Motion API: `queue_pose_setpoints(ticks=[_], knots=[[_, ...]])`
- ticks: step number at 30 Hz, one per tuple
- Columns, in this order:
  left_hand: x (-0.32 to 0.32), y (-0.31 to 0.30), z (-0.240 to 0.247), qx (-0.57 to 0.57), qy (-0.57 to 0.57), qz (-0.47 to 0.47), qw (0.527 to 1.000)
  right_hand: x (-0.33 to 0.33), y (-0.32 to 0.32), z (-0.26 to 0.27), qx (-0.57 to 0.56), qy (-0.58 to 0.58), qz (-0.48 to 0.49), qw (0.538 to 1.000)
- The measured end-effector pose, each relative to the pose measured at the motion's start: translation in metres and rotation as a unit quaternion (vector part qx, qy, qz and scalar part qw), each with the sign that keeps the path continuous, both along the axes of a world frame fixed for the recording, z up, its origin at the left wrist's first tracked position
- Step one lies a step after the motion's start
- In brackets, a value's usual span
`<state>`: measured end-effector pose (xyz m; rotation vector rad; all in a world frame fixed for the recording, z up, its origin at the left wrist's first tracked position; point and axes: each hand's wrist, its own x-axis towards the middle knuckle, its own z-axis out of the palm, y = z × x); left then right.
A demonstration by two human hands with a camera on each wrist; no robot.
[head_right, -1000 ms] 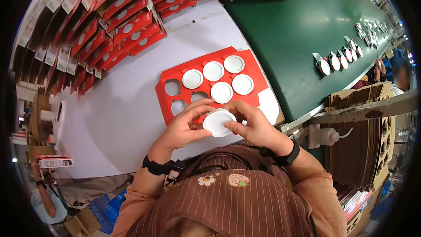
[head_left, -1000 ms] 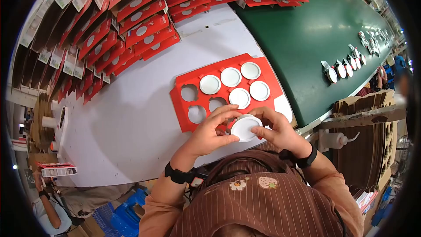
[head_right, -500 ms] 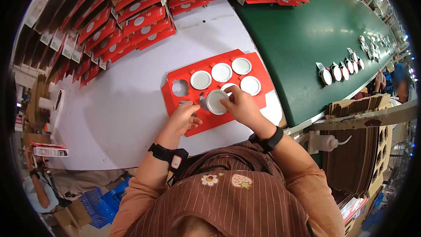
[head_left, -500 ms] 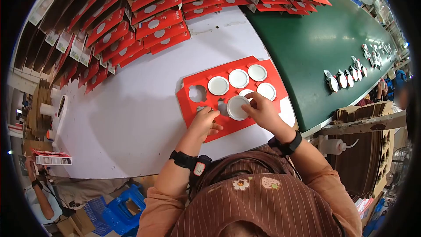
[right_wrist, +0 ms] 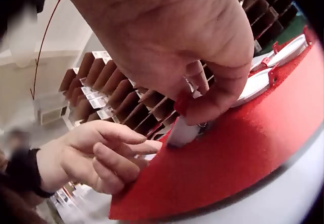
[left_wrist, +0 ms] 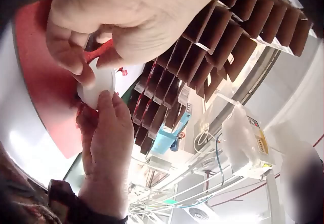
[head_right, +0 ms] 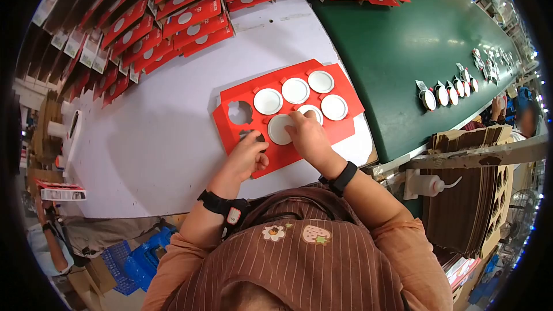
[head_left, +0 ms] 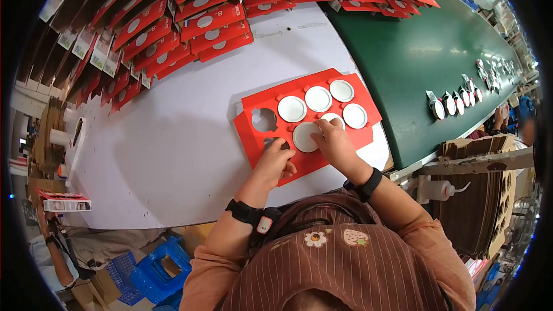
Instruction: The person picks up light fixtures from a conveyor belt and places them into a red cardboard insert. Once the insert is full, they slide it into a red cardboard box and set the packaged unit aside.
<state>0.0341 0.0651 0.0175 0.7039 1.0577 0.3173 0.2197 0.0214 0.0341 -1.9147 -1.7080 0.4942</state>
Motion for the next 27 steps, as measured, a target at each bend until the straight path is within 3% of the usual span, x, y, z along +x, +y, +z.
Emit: queue_pose_setpoints(ticks=[4, 6, 12, 16, 18, 19, 21, 27], knots=[[0.01, -0.01, 0.01, -0.028, -0.004, 0.02, 0.999, -0.005, 0.0, -0.014, -0.026, 0.071, -0.031, 0.997], [0.008, -0.009, 0.003, -0.029, -0.013, 0.008, 0.999, -0.006, 0.0, -0.016, -0.008, -0.001, -0.011, 1.0], [0.01, -0.007, 0.0, -0.005, -0.018, 0.002, 1.0, 0.005, 0.012, -0.014, -0.031, -0.065, 0.054, 0.996], [0.011, -0.008, 0.003, 0.007, -0.003, 0.008, 1.0, 0.003, 0.015, -0.01, -0.026, -0.021, 0.044, 0.998], [0.013, -0.008, 0.003, 0.01, -0.002, 0.011, 1.0, -0.004, 0.013, -0.005, -0.079, -0.198, 0.079, 0.974], [0.014, -0.009, 0.0, 0.002, -0.005, 0.012, 1.0, -0.006, 0.013, -0.001, -0.08, -0.196, 0.078, 0.974], [0.014, -0.007, -0.004, -0.005, -0.005, 0.009, 1.0, -0.007, 0.014, 0.007, -0.102, -0.34, 0.138, 0.925], [0.015, -0.007, -0.001, 0.002, -0.019, 0.035, 0.999, -0.005, 0.016, -0.007, -0.099, -0.389, 0.181, 0.898]])
